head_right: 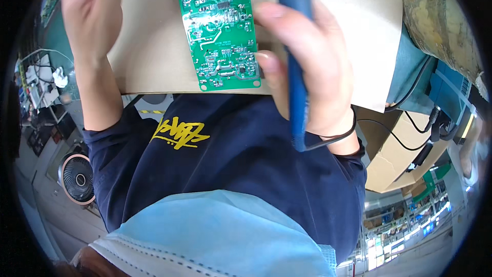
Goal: Soldering electronic components onto a printed circuit board (PCB) at a manual assembly station.
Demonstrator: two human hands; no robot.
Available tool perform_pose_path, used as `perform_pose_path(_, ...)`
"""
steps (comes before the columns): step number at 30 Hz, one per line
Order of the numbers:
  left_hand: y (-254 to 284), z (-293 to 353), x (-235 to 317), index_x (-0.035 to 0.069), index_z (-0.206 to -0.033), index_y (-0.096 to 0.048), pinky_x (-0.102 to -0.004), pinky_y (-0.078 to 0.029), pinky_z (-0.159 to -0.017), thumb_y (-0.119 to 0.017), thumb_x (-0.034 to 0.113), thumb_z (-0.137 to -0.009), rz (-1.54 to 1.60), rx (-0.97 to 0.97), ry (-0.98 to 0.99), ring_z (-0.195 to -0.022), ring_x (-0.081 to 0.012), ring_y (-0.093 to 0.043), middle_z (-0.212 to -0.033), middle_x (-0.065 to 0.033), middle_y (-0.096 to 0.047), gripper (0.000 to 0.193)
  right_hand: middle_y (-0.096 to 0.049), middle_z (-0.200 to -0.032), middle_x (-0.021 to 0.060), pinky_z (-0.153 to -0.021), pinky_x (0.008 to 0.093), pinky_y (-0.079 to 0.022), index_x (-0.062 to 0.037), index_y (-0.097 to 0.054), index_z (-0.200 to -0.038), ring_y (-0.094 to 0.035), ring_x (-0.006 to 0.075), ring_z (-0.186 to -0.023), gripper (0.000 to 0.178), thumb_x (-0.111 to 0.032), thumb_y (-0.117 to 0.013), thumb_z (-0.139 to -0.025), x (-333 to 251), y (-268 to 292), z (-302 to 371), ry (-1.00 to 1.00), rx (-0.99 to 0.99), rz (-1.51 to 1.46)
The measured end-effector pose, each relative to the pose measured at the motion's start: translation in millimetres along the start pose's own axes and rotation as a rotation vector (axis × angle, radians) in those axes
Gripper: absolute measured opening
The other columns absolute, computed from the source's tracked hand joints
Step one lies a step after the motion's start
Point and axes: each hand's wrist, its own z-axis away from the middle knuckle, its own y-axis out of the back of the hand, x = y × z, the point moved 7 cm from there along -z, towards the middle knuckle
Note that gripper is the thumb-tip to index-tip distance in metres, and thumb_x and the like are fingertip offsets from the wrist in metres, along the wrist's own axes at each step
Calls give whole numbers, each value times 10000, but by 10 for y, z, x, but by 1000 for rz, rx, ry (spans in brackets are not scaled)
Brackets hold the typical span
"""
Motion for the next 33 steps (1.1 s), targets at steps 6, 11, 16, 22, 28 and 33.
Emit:
perform_pose_path(6,-376,197,378,-25,-1049,-647,-434,-514,-738,-819,547,-789,-314,-217,303,-849,-386,-659,-962,-210,-648,652,-639,-1249,310,-944,439,-547,-22,-546,-1332,-690,408,-1095,495,24,-699,-863,-62,103,-66,38,56,-146)
perform_pose_path(11,-506,105,510,-60,-1048,-575,-479,-536,-672,-833,584,-722,-385,-315,310,-783,-416,-670,-881,-231,-633,767,-669,-1175,322,-870,420,-568,-6,-514,-1312,-749,344,-912,470,20,-655,-864,26,475,21,44,241,-20)
perform_pose_path(16,-534,-122,566,-73,-934,-573,-447,-572,-675,-788,431,-723,-426,-487,268,-728,-379,-682,-802,-208,-632,587,-683,-1132,292,-824,391,-569,15,-528,-1293,-735,299,-839,451,45,-629,-854,78,511,66,36,315,-80)
perform_pose_path(22,-96,-676,615,-93,-1110,-612,-454,-520,-815,-792,323,-695,-256,-521,180,-881,-369,-687,-939,-224,-667,614,-670,-1150,291,-796,360,-576,32,-535,-1289,-719,266,-818,468,81,-620,-831,66,560,70,23,293,-193)
perform_pose_path(28,390,-2276,314,-91,-1082,-682,-384,-528,-813,-730,350,-770,-533,-129,-107,-929,-276,-669,-1114,-239,-713,542,-661,-1177,289,-789,352,-576,38,-523,-1300,-716,261,-816,470,79,-612,-840,118,650,73,-28,327,-265)
perform_pose_path(33,140,-3628,-587,-80,-1052,-719,-420,-554,-832,-791,400,-740,-749,-283,174,-925,-307,-723,-999,-246,-746,577,-664,-1175,268,-768,352,-574,28,-525,-1311,-709,255,-806,489,82,-617,-834,138,644,56,-70,328,-277)
